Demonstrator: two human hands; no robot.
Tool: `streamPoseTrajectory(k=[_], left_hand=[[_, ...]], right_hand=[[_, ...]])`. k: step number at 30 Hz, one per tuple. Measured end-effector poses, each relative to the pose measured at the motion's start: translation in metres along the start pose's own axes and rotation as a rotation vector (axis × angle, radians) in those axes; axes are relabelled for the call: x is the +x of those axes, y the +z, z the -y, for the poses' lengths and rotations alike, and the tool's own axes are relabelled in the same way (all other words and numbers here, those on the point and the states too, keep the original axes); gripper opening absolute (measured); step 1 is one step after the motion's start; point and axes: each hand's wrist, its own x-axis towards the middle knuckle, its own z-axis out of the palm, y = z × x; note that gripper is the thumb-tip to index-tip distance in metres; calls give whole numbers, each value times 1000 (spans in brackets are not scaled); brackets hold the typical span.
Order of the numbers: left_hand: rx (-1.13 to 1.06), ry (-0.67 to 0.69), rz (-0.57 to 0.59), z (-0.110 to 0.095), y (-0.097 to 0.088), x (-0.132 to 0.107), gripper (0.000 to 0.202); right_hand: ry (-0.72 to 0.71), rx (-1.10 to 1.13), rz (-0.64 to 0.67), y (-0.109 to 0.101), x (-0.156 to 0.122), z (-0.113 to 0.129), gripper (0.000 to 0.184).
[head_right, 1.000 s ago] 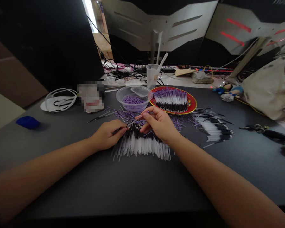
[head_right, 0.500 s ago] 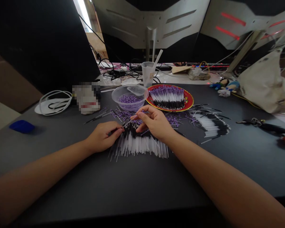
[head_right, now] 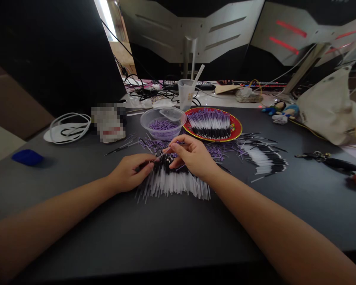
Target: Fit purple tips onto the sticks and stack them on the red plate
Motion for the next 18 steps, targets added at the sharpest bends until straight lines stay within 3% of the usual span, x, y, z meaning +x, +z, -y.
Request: streamPoseTrajectory(k=[6, 13, 18], left_hand=[[204, 121, -77, -5, -2, -1, 20], [428, 298, -90, 3, -7, 2, 18], [493, 389, -82, 5, -6, -1, 16]], right_hand=[[-115, -263, 60, 11, -7, -1, 14], [-439, -1016, 152, 0, -11, 4, 19], [-359, -1019, 195, 8, -14, 5, 18]])
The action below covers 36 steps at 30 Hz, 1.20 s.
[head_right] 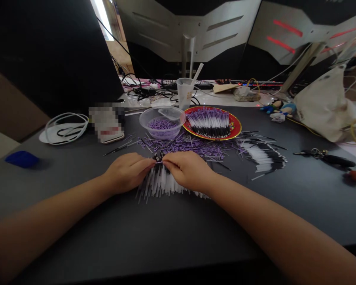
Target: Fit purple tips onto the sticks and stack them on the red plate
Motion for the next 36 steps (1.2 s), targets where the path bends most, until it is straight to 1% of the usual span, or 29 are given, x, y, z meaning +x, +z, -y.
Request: streamPoseTrajectory(k=[2, 4, 6, 7, 9, 11, 12, 13, 14, 15, 18, 21, 26, 28, 32, 36], left_hand=[[17, 49, 7, 0, -1, -1, 16], [39, 89, 23, 1, -1, -1, 17], [39, 80, 16, 4, -1, 0, 18], [26, 44, -2, 5, 0, 1, 17], [-37, -107, -46, 10, 3, 2, 16], [-142, -331, -81, 14, 7, 2, 18], [-205, -427, -92, 16, 9, 2, 20], [-252, -495, -108, 17, 12, 2, 21], [-286, -536, -123, 18, 14, 2, 22], [-306, -552, -142, 18, 16, 2, 21], [-323, -520, -158, 17, 19, 2, 18], [-321, -487, -125, 15, 18, 2, 17], [-336, -464, -90, 14, 17, 2, 18], [-306, -465, -88, 14, 19, 2, 19], [-239, -472, -48, 15, 21, 0, 20], [-299, -465, 8, 16, 22, -1, 21]], right_hand=[[32, 65, -3, 2, 1, 3, 18], [92, 122, -3, 3, 2, 5, 17], [176, 210, 9, 4, 3, 5, 18], [211, 261, 4, 4, 4, 5, 19], [239, 304, -66, 4, 6, 3, 20], [196, 219, -161, 6, 8, 2, 18], [156, 146, -186, 8, 9, 2, 17], [116, 70, -183, 10, 9, 2, 18], [81, 1, -154, 13, 9, 3, 20], [55, -61, -112, 16, 10, 4, 23], [33, -208, 0, 27, 9, 9, 30], [39, -263, 49, 33, 8, 12, 28], [85, -205, 40, 37, 6, 13, 20], [96, -175, 30, 38, 7, 15, 16], [70, -185, 52, 42, 9, 20, 10], [32, -234, 79, 44, 11, 24, 11]])
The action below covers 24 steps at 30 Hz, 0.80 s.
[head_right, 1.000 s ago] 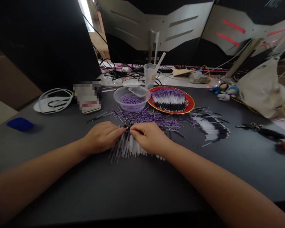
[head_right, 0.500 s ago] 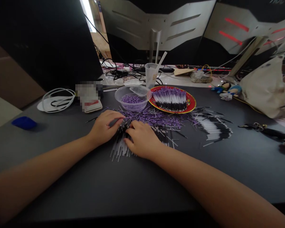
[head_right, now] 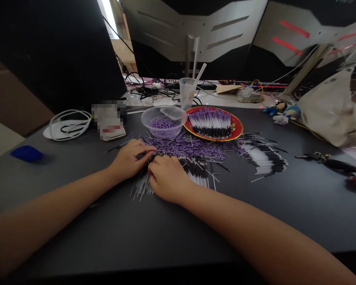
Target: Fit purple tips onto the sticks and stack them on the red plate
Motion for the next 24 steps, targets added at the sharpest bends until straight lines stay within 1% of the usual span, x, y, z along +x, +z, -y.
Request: streamPoseTrajectory(k=[2, 6, 9, 11, 13, 15, 17, 19, 21, 22, 24], left_hand=[[-24, -10, 15, 0, 0, 0, 20], [-31, -24, 5, -1, 1, 2, 19], [-23, -17, 16, -1, 3, 3, 19], [-19, -11, 19, 0, 4, 4, 19], [-17, 0, 18, 0, 5, 4, 19], [-20, 4, 20, 1, 5, 4, 20], [-34, 4, 24, 1, 3, 3, 20], [-49, 3, 24, 0, 0, 1, 19], [-59, 6, 16, -2, -3, -1, 19], [-62, 11, 4, -2, -5, -1, 19], [-72, 32, -36, -4, -6, -2, 19]], right_hand=[[-9, -1, 8, 0, 0, 0, 12], [-16, 25, 7, -1, -3, -4, 14], [-68, 49, 13, -8, -6, 0, 17], [-173, 73, 43, -16, -9, 11, 22], [-336, 110, 100, -19, -10, 31, 26], [-497, 151, 166, -15, -10, 57, 29], [-624, 195, 219, -1, -7, 83, 33], [-674, 218, 266, 17, -2, 101, 37], [-706, 239, 291, 28, 5, 108, 39], [-714, 255, 304, 30, 9, 107, 40], [-689, 290, 335, 23, 15, 98, 41]])
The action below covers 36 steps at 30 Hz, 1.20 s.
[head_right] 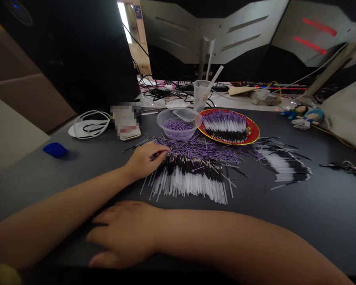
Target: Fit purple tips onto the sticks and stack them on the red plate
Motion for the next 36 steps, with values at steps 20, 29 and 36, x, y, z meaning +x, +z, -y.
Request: streamPoseTrajectory(k=[20, 29, 36], left_hand=[[-178, -267, -50, 1, 3, 3, 17], [-229, -309, 41, -3, 4, 0, 17], [-235, -295, 5, -9, 2, 1, 17]], right_hand=[[782, -197, -265, -44, -100, -60, 21], [871, -179, -331, -41, -97, -63, 21], [929, -151, -332, -44, -90, -63, 15]])
